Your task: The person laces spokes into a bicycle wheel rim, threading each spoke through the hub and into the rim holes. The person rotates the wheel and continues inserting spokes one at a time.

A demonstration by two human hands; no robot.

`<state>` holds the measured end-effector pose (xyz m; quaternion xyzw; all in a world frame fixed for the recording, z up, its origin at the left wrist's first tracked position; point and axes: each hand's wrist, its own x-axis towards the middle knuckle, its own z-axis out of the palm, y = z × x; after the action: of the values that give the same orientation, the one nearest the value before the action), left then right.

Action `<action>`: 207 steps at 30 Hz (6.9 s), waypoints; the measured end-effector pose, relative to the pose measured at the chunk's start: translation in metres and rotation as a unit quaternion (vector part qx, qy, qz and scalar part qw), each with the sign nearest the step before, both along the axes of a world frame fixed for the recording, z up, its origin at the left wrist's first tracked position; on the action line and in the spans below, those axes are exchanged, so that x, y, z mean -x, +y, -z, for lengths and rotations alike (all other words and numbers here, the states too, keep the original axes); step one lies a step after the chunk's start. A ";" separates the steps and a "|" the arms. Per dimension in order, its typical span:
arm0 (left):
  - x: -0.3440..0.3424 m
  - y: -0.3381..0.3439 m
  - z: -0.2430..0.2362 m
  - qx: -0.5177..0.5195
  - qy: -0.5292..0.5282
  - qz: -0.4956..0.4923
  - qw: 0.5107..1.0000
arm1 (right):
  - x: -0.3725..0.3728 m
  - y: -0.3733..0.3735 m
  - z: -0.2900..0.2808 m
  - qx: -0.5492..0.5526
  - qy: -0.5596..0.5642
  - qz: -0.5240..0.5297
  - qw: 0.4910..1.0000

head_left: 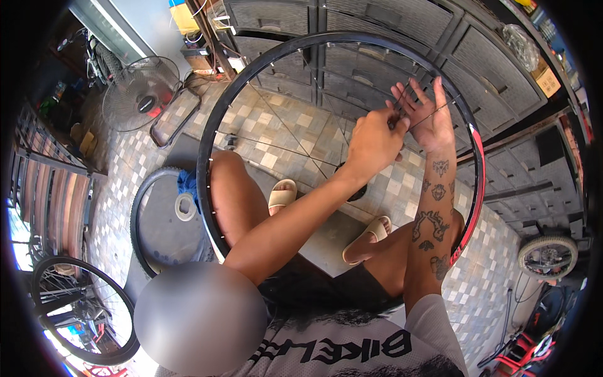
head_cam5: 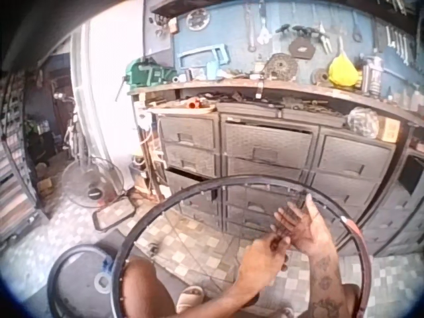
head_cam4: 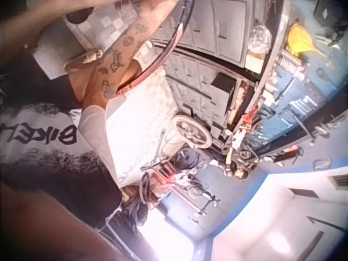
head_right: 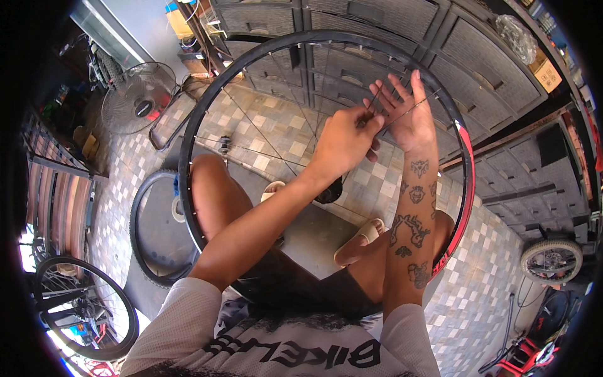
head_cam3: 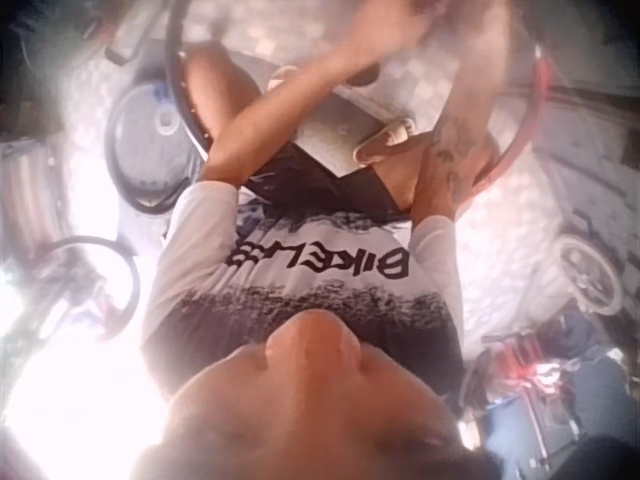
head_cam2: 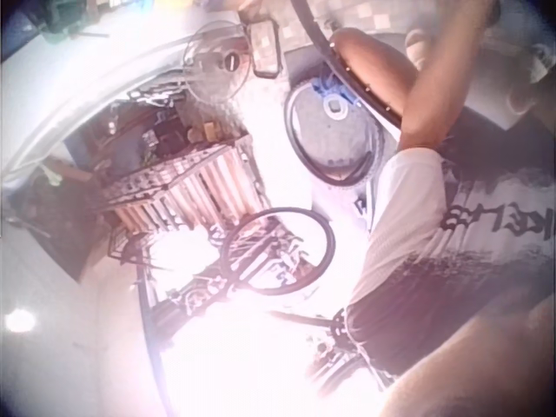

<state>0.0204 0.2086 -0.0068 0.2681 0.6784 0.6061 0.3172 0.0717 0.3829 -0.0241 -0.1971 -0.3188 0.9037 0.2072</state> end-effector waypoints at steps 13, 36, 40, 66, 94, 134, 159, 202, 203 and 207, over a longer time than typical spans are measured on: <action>-0.010 0.002 0.012 -0.003 0.355 -0.021 0.935 | -0.034 -0.022 0.020 -0.061 0.008 0.159 0.985; 0.036 0.000 -0.021 -0.026 0.121 0.154 0.980 | -0.039 -0.006 0.003 -0.079 0.034 0.159 0.984; 0.037 -0.003 -0.023 -0.030 0.121 0.152 0.980 | -0.033 -0.007 0.001 -0.089 0.028 0.136 0.986; 0.038 -0.013 -0.029 -0.038 0.112 0.140 0.983 | -0.016 -0.003 0.003 -0.021 0.116 0.093 0.989; 0.036 0.002 -0.001 -0.022 0.136 0.168 0.976 | -0.015 -0.018 -0.016 -0.043 -0.080 0.245 0.965; 0.024 0.018 -0.003 -0.007 0.151 0.166 0.974 | -0.028 -0.003 -0.019 -0.082 -0.079 0.250 0.962; 0.013 0.019 -0.001 -0.002 0.257 0.078 0.963 | -0.023 -0.003 -0.019 -0.045 -0.086 0.281 0.955; 0.236 -0.159 -0.054 0.185 0.306 -0.020 0.934 | -0.285 -0.069 0.029 -0.597 -0.469 0.349 0.549; 0.229 -0.171 -0.050 0.191 0.303 -0.022 0.933 | -0.279 -0.048 0.024 -0.623 -0.467 0.359 0.514; 0.192 -0.223 -0.026 0.190 0.308 -0.039 0.931 | -0.261 0.013 0.010 -0.633 -0.456 0.335 0.528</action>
<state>-0.1718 -0.0148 0.0194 0.3498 0.8551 0.3654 0.1131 0.3328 0.3954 -0.0338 -0.4916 -0.7690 0.1157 0.3918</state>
